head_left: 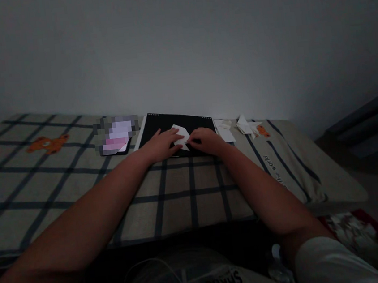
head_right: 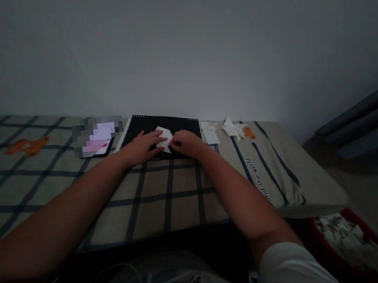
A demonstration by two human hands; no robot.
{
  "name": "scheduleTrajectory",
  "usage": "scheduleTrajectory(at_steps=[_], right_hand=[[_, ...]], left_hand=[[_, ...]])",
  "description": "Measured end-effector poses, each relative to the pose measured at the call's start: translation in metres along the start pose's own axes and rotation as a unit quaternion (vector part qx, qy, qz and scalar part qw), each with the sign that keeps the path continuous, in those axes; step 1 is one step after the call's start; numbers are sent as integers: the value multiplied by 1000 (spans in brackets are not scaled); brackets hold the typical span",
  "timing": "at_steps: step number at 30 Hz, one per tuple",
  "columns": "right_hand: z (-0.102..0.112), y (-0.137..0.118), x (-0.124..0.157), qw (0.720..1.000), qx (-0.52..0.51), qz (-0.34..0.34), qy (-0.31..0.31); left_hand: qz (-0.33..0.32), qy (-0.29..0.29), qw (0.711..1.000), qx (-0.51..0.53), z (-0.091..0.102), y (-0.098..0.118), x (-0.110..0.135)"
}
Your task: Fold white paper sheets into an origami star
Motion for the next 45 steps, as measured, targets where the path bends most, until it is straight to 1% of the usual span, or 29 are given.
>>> scheduleTrajectory(at_steps=[2, 5, 7, 9, 15, 17, 21, 23, 26, 31, 35, 37, 39, 40, 42, 43, 45], right_hand=[[2, 5, 0, 998, -18, -47, 24], [4, 16, 2, 989, -35, -132, 57], [4, 23, 4, 982, -26, -174, 64], [3, 28, 4, 979, -9, -197, 60], [-2, 33, 5, 975, 54, -214, 38], [-4, 34, 5, 973, 63, -218, 36], [-6, 33, 5, 971, 71, -224, 36], [-5, 32, 6, 971, 73, -225, 41], [-3, 31, 6, 970, 74, -228, 45], [-4, 32, 7, 976, 34, -213, 23], [-3, 34, 7, 979, 38, -196, 40], [1, 31, 6, 983, 50, -167, 58], [5, 24, 4, 989, 64, -117, 63], [6, 19, 3, 992, 71, -87, 54], [5, 9, 2, 996, 82, -26, 7], [5, 6, 2, 996, 88, -7, -14], [3, 2, 2, 995, 94, 11, -42]], left_hand=[[-5, -2, 1000, 15, 0, -1, 0], [-10, -2, 1000, 24, -1, -2, 1], [-11, -6, 1000, 22, -1, -2, 1], [-10, -11, 1000, 19, 0, 0, 1], [-12, -19, 1000, 9, 2, 3, 1], [-24, -10, 1000, -1, 2, 2, 1], [-58, 33, 996, -55, 4, 5, 0], [-54, 45, 995, -78, 7, 8, 0], [-49, 41, 993, -97, 11, 13, 3], [-59, 28, 992, -105, 15, 17, 5], [-53, 21, 993, -103, 15, 18, 4], [-47, 19, 993, -108, 14, 18, 4], [-47, 22, 992, -115, 14, 20, 4], [-49, 26, 992, -118, 14, 20, 4], [-49, 33, 991, -119, 13, 22, 5], [-49, 37, 991, -118, 13, 22, 5], [-50, 39, 991, -117, 13, 23, 6]])
Point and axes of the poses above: each hand's wrist, its own x-axis away from the middle knuckle, its own z-axis out of the back of the hand, y = z × x, the point moved 5 cm from there along -x, towards the middle knuckle, and after that the axes turned 5 degrees about y, right-handed, at the moved point
